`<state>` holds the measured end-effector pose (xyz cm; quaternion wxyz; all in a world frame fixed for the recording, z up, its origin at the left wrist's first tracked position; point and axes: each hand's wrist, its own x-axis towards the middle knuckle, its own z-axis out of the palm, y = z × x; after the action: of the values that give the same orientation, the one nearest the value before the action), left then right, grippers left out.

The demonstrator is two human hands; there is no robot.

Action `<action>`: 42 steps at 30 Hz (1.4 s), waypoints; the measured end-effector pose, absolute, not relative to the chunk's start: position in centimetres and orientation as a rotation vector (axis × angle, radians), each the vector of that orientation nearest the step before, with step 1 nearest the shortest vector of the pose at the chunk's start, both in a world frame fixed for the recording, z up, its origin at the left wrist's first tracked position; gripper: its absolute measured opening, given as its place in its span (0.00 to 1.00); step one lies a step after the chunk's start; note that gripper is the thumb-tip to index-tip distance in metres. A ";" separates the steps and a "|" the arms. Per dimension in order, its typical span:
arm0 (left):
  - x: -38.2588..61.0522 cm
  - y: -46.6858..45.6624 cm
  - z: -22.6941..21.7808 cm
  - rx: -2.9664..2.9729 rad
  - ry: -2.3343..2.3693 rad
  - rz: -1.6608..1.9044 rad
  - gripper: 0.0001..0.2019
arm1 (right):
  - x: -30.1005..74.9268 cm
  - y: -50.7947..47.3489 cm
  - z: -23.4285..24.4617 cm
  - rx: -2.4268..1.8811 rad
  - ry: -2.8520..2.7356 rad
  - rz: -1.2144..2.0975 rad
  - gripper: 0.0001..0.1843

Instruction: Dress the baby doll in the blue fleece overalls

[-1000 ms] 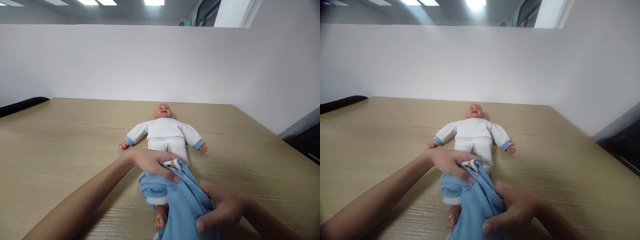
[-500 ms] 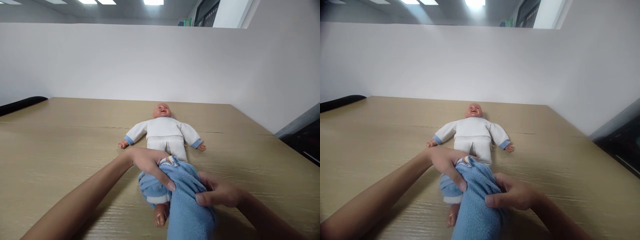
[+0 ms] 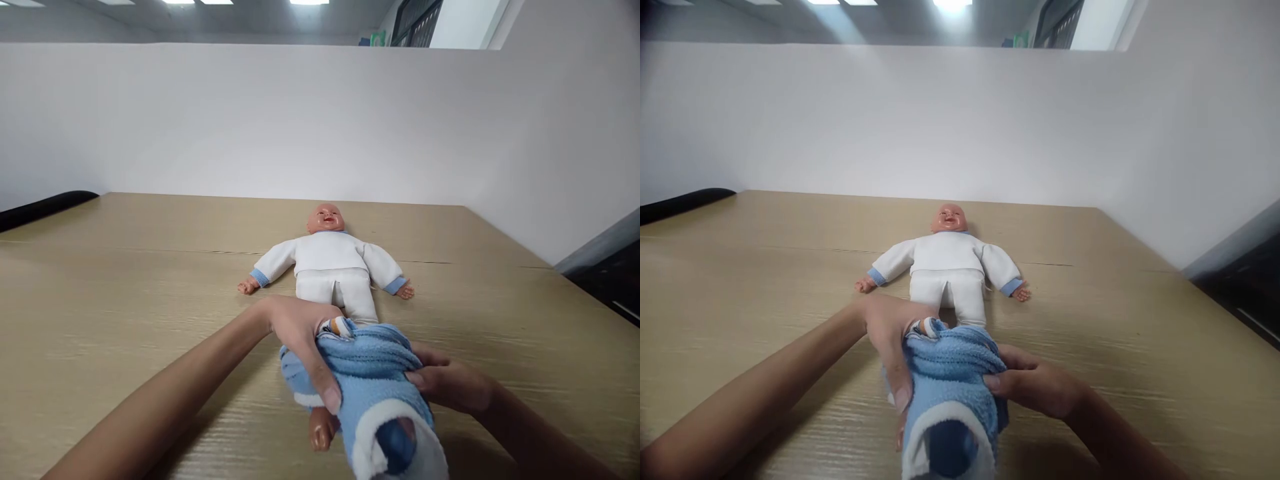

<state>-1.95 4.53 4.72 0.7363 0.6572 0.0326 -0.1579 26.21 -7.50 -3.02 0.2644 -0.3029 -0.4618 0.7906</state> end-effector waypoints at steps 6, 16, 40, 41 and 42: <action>-2.0 4.9 3.9 1.504 0.082 -0.269 0.18 | 24.0 -7.4 -0.5 -0.678 -1.403 2.193 0.27; -2.2 4.8 4.1 1.555 0.172 -0.087 0.19 | 23.1 -7.1 -0.5 -0.496 -1.451 2.054 0.27; -2.1 5.8 3.3 1.620 0.075 -0.071 0.17 | 21.0 -8.4 -1.6 -1.086 -1.007 1.581 0.15; -2.0 5.7 3.4 1.616 0.071 -0.081 0.17 | 21.1 -8.5 -1.6 -1.137 -1.053 1.526 0.16; -1.9 5.5 3.5 1.615 0.067 -0.090 0.17 | 21.1 -8.7 -1.5 -1.165 -1.108 1.481 0.17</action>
<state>-1.92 5.50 3.46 0.6898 0.7223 0.0298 -0.0403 21.14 -8.67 -1.50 0.4599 -0.4731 -0.4500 0.6018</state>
